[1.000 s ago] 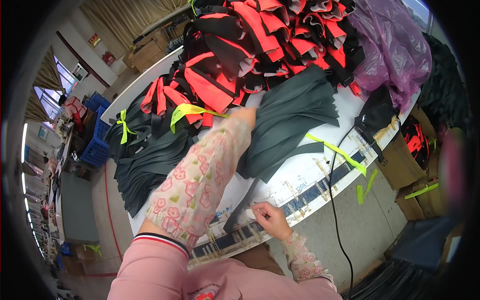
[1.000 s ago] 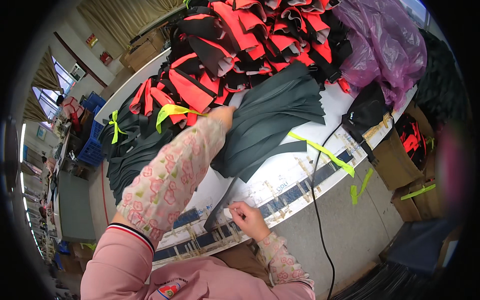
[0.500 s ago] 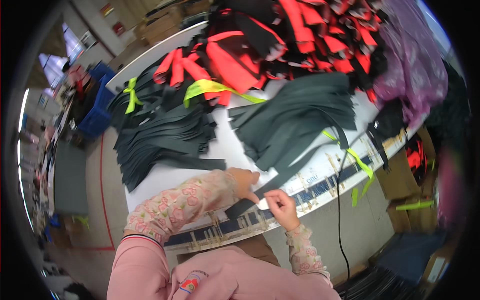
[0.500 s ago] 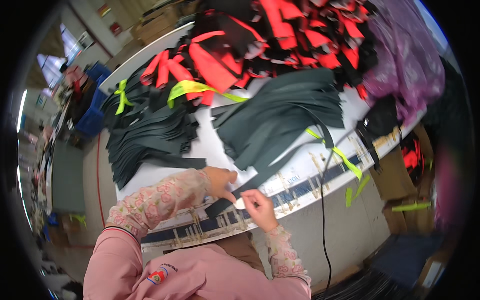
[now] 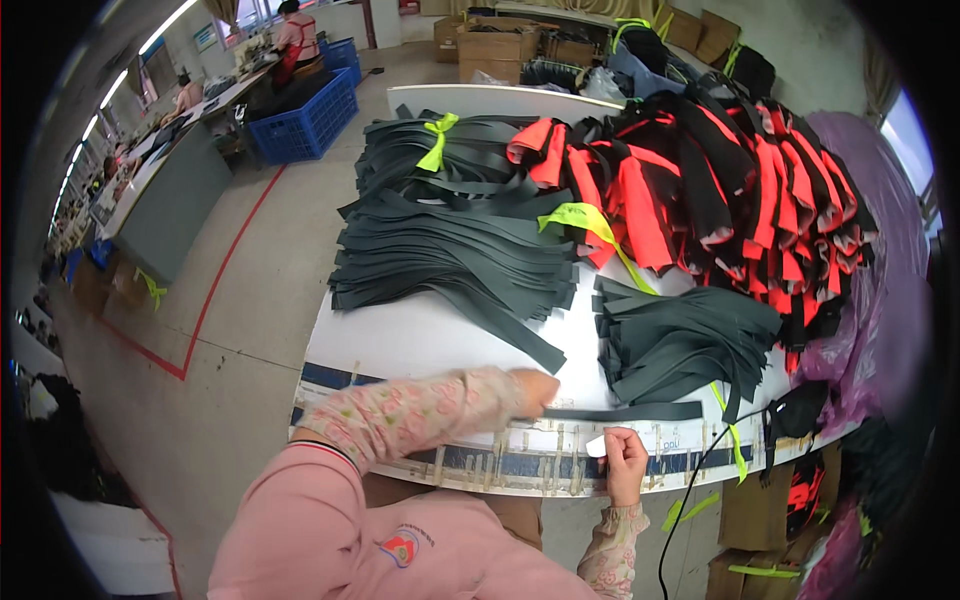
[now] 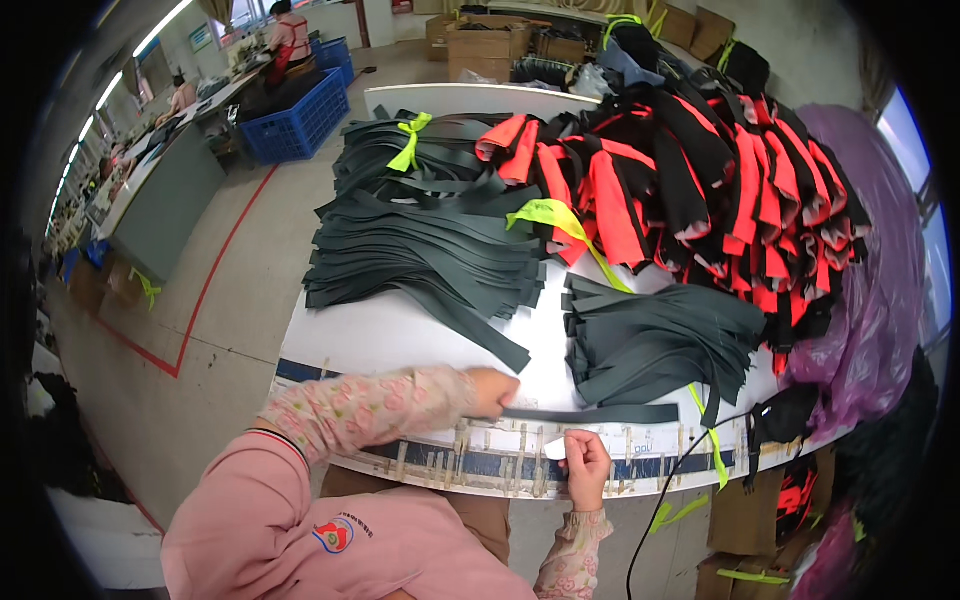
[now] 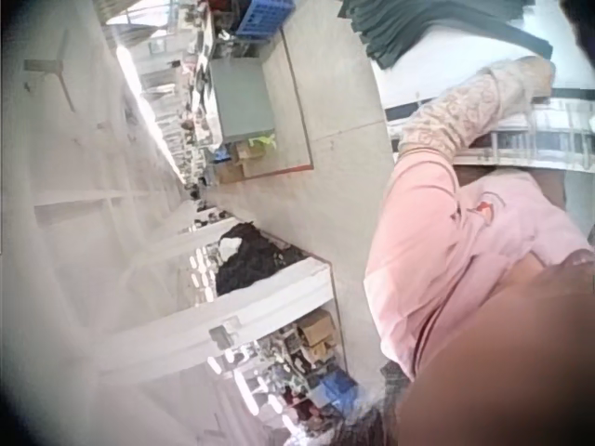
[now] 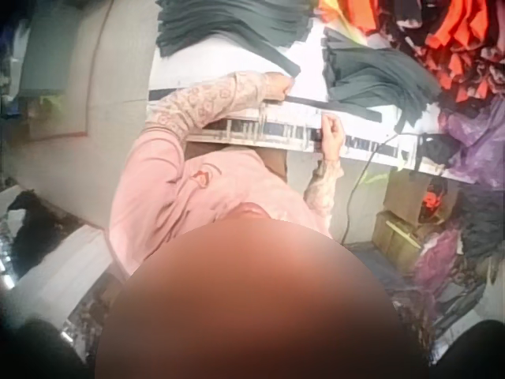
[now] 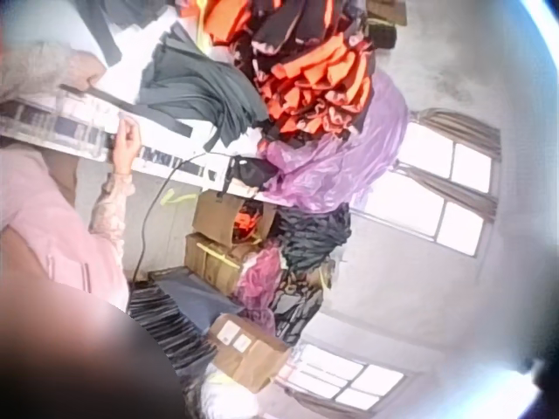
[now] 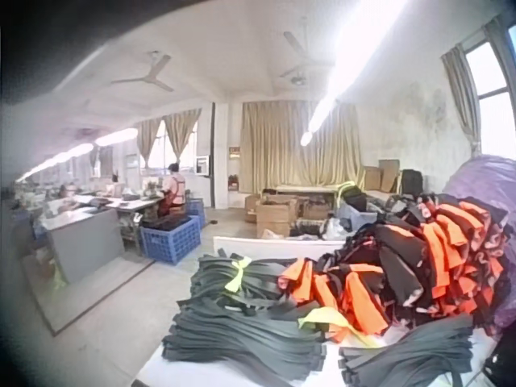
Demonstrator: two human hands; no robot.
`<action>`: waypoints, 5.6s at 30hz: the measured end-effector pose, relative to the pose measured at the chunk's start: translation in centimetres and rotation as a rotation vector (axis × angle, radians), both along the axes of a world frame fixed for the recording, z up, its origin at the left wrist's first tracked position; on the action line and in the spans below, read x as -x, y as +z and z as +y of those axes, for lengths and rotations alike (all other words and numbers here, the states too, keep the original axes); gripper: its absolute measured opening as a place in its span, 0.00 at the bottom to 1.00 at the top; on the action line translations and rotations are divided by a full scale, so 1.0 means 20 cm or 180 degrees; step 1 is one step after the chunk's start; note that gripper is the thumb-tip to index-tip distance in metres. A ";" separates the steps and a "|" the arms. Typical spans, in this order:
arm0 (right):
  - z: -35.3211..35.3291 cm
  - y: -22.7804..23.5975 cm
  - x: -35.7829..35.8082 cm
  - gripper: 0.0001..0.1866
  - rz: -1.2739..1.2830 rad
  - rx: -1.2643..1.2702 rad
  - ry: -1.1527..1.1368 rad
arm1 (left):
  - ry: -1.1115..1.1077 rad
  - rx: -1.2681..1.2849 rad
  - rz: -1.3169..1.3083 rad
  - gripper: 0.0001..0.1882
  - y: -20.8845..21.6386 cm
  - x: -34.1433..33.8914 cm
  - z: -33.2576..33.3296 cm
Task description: The recorder is seen organizing and counting several fabric straps, likely as part of a garment manufacturing process.
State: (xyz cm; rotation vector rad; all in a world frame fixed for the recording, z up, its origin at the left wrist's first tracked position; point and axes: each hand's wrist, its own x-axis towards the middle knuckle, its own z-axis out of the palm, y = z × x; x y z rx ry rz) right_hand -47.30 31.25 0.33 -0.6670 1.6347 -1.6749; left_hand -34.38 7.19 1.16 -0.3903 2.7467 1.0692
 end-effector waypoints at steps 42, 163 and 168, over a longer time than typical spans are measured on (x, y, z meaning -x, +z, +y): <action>-1.90 0.39 -0.16 0.13 0.2617 -0.0630 0.2514 | 0.1473 -0.2299 0.1005 0.10 0.37 -0.76 -1.88; -1.83 1.37 -0.01 0.12 0.5716 0.0352 0.0438 | 0.1048 0.2454 0.2573 0.37 1.19 -0.38 -1.41; -1.56 1.38 0.03 0.20 0.4863 -0.0157 0.2599 | 0.0161 0.1302 0.0386 0.40 1.30 -0.60 -1.09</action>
